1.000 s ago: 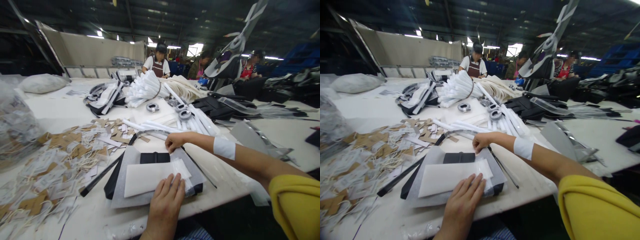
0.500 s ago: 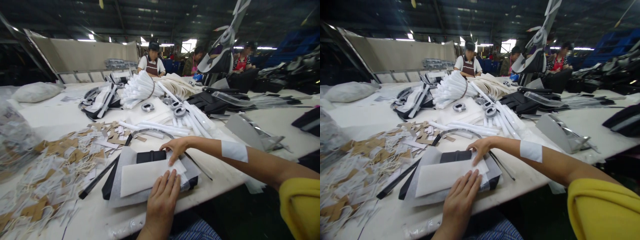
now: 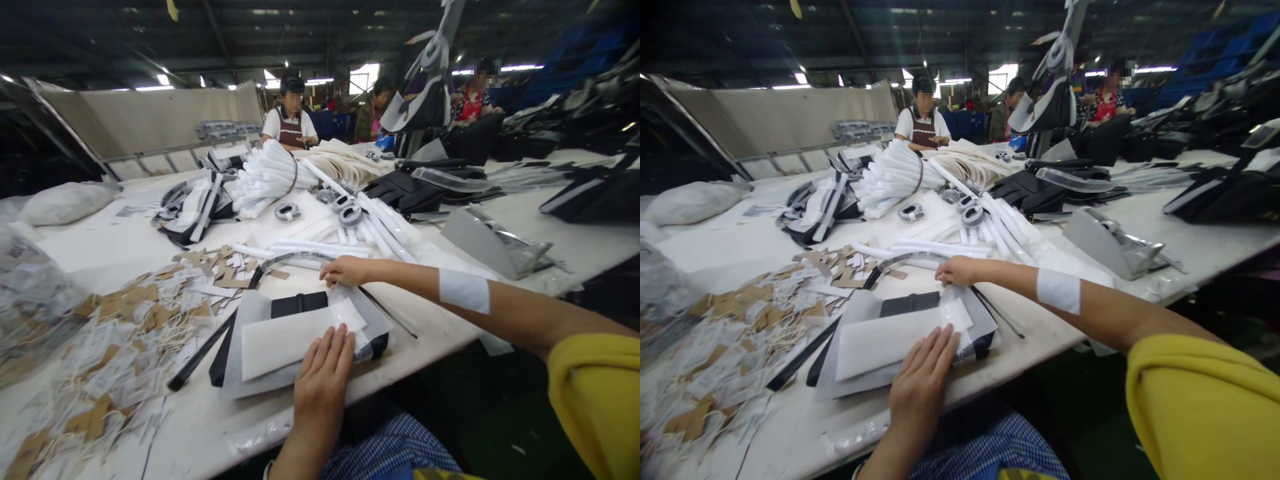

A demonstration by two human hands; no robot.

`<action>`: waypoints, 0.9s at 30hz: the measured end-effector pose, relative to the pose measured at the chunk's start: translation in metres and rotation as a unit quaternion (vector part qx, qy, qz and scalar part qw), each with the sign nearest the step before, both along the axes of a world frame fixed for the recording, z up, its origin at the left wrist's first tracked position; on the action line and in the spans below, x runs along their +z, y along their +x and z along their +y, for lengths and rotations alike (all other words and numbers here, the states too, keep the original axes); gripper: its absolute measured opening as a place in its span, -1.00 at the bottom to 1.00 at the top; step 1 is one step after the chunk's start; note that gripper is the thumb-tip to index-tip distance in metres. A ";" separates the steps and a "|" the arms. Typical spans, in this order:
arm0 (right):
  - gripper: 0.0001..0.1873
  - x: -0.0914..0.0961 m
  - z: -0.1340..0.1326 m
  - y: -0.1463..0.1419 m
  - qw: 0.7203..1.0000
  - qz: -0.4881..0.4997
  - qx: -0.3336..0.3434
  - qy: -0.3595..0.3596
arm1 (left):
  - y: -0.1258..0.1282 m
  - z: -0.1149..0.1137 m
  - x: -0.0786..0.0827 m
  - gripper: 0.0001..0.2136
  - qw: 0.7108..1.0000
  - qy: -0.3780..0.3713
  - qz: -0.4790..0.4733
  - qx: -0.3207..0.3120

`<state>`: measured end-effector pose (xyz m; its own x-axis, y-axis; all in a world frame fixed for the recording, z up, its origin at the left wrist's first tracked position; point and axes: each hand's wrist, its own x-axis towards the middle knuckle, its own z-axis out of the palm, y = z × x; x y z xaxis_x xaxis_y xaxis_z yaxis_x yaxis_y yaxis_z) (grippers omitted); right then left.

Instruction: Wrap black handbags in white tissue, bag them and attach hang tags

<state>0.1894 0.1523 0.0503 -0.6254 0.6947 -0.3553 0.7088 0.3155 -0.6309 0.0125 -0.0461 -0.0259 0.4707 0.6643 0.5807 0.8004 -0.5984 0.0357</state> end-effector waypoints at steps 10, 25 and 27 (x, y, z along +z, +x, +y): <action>-0.08 -0.034 -0.166 0.037 0.925 0.045 0.051 0.374 | -0.005 0.000 0.011 -0.54 0.999 -0.040 -0.002 -0.027; -0.22 -0.033 -0.127 0.070 0.883 -0.031 0.104 0.458 | -0.101 0.014 0.063 -0.45 0.972 -0.048 0.228 -0.039; -0.32 -0.032 -0.136 0.068 0.878 -0.018 0.069 0.473 | -0.098 0.015 0.051 -0.47 0.978 -0.051 0.202 -0.030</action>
<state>0.2572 0.0164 0.0187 -0.7273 0.6081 0.3183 0.6365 0.7711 -0.0187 -0.0855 -0.0308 0.0252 0.6880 0.6731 0.2713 0.7250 -0.6544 -0.2149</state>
